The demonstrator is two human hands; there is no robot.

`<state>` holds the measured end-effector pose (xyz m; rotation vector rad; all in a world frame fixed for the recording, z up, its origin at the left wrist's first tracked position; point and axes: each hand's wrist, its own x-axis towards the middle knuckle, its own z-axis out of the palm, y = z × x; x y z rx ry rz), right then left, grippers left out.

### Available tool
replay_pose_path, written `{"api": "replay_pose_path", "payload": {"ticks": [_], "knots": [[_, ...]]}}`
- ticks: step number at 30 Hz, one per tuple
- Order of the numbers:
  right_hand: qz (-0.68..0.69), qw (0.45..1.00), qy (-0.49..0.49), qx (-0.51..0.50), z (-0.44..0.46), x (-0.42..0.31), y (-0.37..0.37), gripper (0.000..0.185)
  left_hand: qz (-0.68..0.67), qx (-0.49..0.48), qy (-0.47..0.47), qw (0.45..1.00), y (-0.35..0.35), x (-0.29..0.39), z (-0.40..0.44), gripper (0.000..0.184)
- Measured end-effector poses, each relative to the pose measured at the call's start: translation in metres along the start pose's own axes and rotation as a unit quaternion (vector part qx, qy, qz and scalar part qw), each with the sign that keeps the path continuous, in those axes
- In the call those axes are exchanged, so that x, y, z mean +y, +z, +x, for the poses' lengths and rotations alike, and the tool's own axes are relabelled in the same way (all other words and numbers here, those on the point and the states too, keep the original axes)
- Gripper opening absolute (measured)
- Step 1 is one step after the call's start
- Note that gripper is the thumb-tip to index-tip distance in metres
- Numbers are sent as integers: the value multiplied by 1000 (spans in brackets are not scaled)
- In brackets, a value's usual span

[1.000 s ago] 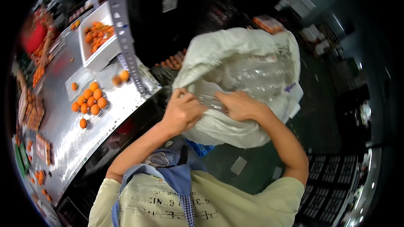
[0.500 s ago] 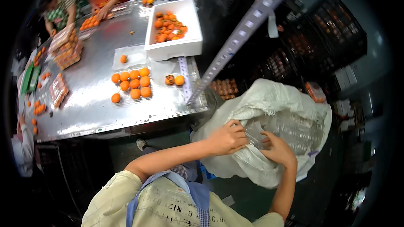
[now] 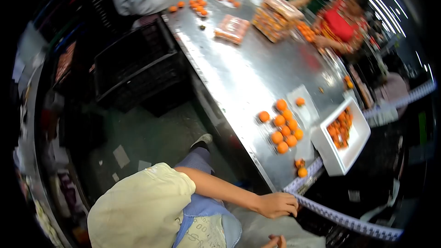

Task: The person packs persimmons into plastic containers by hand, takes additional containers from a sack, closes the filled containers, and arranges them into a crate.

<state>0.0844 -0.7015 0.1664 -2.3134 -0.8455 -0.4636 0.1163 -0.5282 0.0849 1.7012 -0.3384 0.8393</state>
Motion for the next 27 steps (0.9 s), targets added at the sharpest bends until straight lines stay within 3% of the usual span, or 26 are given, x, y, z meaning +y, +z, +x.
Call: {"api": "replay_pose_path", "payload": {"ticks": [3, 6, 7, 8, 10, 11, 12, 13, 14, 16, 17, 20, 21, 22, 24, 27], "knots": [[-12, 989, -101, -106, 33, -40, 33, 11, 104, 76, -73, 989, -73, -8, -29, 19], [-12, 980, -144, -137, 43, -41, 59, 11, 221, 201, -108, 948, -158, -8, -71, 20], [50, 980, -131, -144, 46, -51, 67, 13, 189, 278, -211, 918, -187, -3, -88, 24], [51, 976, -169, -127, 45, -44, 81, 14, 150, 351, -308, 871, -217, 1, -107, 27], [29, 969, -173, -173, 48, -54, 101, 13, -88, 534, -291, 789, -301, -8, -160, 59], [41, 962, -201, -181, 51, -68, 112, 14, -302, 546, -197, 756, -344, -1, -213, 68], [50, 954, -227, -188, 54, -83, 125, 14, -315, 639, -305, 632, -386, 30, -218, 91], [135, 947, -85, -280, 49, -74, 149, 17, -330, 721, -260, 551, -417, 48, -232, 103], [142, 945, -138, -259, 51, -109, 160, 11, -342, 790, -213, 462, -441, 63, -248, 116], [158, 922, -206, -286, 58, -146, 196, 11, -341, 831, -134, 419, -491, 61, -304, 131], [163, 914, -227, -295, 59, -170, 212, 10, -335, 866, -105, 355, -511, 57, -323, 128], [180, 883, -299, -313, 59, -248, 259, 8, -331, 844, -80, 415, -530, 62, -358, 123], [186, 869, -333, -314, 57, -272, 274, 8, -313, 887, -94, 326, -540, 59, -353, 111], [195, 854, -367, -314, 57, -297, 288, 9, -266, 911, -110, 294, -547, 66, -345, 89], [210, 829, -377, -357, 51, -340, 308, 10, -240, 906, -122, 327, -559, 55, -372, 57], [217, 780, -407, -422, 41, -386, 336, 9, -226, 931, -139, 252, -563, 85, -344, 25]]}}
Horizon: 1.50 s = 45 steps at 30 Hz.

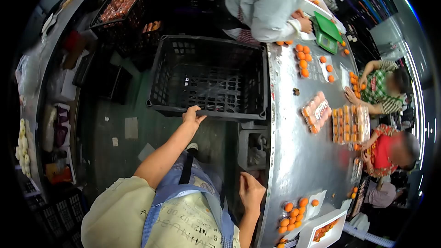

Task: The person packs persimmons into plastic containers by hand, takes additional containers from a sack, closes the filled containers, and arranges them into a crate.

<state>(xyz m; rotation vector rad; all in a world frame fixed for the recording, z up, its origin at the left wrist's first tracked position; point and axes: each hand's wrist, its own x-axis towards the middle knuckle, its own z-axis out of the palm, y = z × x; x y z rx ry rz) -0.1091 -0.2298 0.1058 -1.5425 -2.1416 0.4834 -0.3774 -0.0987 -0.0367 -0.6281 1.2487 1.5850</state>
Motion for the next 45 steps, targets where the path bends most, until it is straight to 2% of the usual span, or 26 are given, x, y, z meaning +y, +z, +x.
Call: {"api": "replay_pose_path", "payload": {"ticks": [3, 4, 5, 7, 9, 14, 17, 21, 26, 30, 31, 33, 34, 37, 40, 43, 44, 45], "knots": [[13, 998, -49, -48, 41, -1, 20, 7, -3, 22, -2, 1000, -2, 15, -9, 24], [22, 996, -55, -68, 53, 0, 27, 7, 2, 16, -29, 999, -8, 21, -3, 41], [34, 993, -65, -93, 63, 4, 35, 7, 0, 3, -28, 1000, -16, 22, 0, 44], [72, 988, -55, -129, 81, 21, 53, 8, -11, 11, -16, 1000, -29, 38, -16, 19], [50, 981, -87, -165, 99, 33, 67, 9, -25, -6, -21, 999, -48, 61, -33, 18], [58, 940, -71, -328, 143, 34, 89, 16, -83, -33, 1, 996, -103, 95, -66, 17], [97, 919, -133, -358, 165, 31, 103, 20, -108, -12, 38, 993, -131, 113, -88, 20], [46, 883, -30, -466, 195, 7, 130, 25, -171, 60, 89, 979, -183, 141, -105, 19], [35, 868, -126, -479, 228, -57, 166, 28, -245, 189, 149, 939, -238, 186, -113, 13], [127, 849, -108, -501, 255, -123, 205, 33, -267, 253, 182, 912, -288, 234, -98, 5], [157, 828, -87, -531, 260, -131, 230, 44, -268, 263, 192, 907, -298, 252, -92, 5], [323, 753, 30, -572, 258, -174, 275, 56, -259, 270, 193, 907, -322, 284, -80, 5], [349, 709, 22, -612, 261, -201, 299, 66, -269, 264, 200, 904, -340, 299, -68, 4], [404, 625, 98, -661, 256, -299, 363, 74, -265, 272, 201, 903, -373, 349, -50, 7], [313, 673, 161, -650, 252, -398, 406, 79, -229, 260, 193, 918, -389, 412, -36, 12], [196, 635, 92, -741, 266, -459, 435, 81, -167, 248, 204, 932, -415, 470, -7, 14], [198, 655, 75, -725, 264, -465, 449, 82, -157, 237, 200, 938, -427, 485, 8, 15], [178, 691, 17, -701, 267, -470, 468, 79, -132, 238, 203, 941, -422, 507, 12, 13]]}}
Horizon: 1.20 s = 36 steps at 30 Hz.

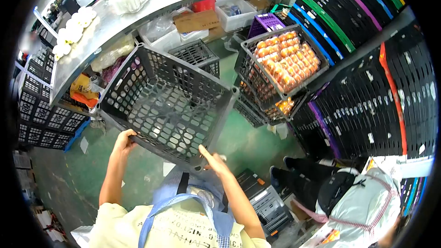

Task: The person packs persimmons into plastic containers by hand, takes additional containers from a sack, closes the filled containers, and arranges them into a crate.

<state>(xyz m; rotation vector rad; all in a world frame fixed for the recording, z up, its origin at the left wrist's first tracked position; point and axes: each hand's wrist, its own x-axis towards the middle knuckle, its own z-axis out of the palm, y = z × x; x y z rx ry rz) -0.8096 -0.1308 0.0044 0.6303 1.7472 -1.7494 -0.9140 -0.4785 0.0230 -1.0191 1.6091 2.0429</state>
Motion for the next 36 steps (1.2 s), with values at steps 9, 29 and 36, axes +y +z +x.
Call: {"api": "replay_pose_path", "payload": {"ticks": [9, 29, 36], "knots": [[198, 980, 34, -1, 103, -98, -15, 19, 144, 12, 86, 986, 94, 125, 114, 14], [85, 982, 4, -167, 358, -272, 14, 70, 138, 86, 173, 971, 181, 181, 431, 26], [95, 987, -34, -125, 299, -240, -92, 36, 182, 66, 159, 968, 168, 214, 480, 21]]}}
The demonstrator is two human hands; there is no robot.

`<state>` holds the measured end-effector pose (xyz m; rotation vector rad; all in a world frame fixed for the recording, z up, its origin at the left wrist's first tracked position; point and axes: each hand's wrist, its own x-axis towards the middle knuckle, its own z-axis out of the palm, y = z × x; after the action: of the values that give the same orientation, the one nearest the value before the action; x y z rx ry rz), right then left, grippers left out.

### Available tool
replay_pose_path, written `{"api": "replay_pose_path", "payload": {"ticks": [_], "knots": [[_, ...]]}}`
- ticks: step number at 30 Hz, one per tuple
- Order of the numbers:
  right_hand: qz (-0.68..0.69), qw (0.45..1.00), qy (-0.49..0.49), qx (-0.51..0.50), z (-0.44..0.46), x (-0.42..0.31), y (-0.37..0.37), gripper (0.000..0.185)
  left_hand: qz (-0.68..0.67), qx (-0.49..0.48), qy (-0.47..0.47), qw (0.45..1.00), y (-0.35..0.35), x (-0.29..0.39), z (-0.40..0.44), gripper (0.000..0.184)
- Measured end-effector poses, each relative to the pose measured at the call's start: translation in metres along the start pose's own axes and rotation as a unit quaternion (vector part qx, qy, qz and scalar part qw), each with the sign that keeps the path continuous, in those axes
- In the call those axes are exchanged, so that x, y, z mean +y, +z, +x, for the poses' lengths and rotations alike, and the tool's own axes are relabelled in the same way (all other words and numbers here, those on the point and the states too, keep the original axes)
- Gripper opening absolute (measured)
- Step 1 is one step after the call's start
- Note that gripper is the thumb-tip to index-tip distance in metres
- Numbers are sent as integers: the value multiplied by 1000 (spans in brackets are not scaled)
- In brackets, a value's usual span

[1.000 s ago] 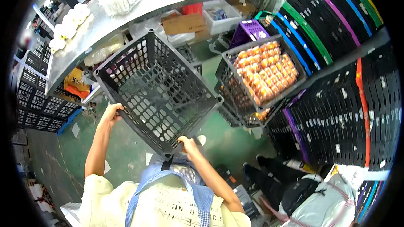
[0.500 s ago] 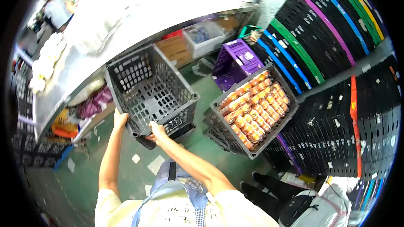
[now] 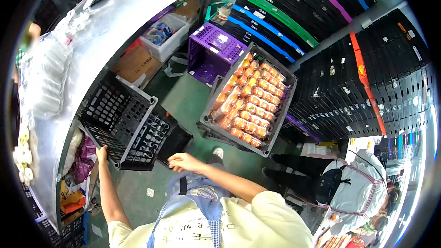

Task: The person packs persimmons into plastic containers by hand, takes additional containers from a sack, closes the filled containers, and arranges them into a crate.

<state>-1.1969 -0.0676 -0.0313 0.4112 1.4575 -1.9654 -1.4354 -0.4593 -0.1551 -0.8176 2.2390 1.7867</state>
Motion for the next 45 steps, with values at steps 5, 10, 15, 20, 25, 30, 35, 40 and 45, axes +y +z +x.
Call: {"api": "replay_pose_path", "payload": {"ticks": [5, 10, 15, 20, 25, 30, 35, 40, 45], "knots": [[-2, 991, -55, 118, -62, -7, -62, 32, 173, 2, -18, 985, -18, -11, 17, 61], [-19, 970, -129, 206, -128, -65, -117, 26, 286, 93, 104, 948, -16, 15, -9, 85], [-214, 733, -303, 571, -173, -118, -290, 16, -18, 43, 329, 943, 118, 87, -206, 33], [-547, 504, -200, 638, -162, -149, -493, 45, -59, -397, -168, 900, 300, 33, -395, 48], [-540, 715, -51, 441, -125, -166, -577, 54, -102, -280, -135, 945, 402, -13, -459, 23], [-416, 869, -28, 266, -112, -178, -607, 41, -131, -72, -162, 975, 423, -2, -500, 24], [-368, 888, -44, 271, -108, -172, -610, 39, -158, -25, -194, 968, 430, 10, -499, 26], [-421, 817, -52, 390, -116, -155, -594, 56, -197, -17, -99, 975, 431, -33, -479, 31], [-437, 786, -82, 430, -211, -132, -506, 46, -145, -57, -143, 977, 363, -12, -455, 33]]}}
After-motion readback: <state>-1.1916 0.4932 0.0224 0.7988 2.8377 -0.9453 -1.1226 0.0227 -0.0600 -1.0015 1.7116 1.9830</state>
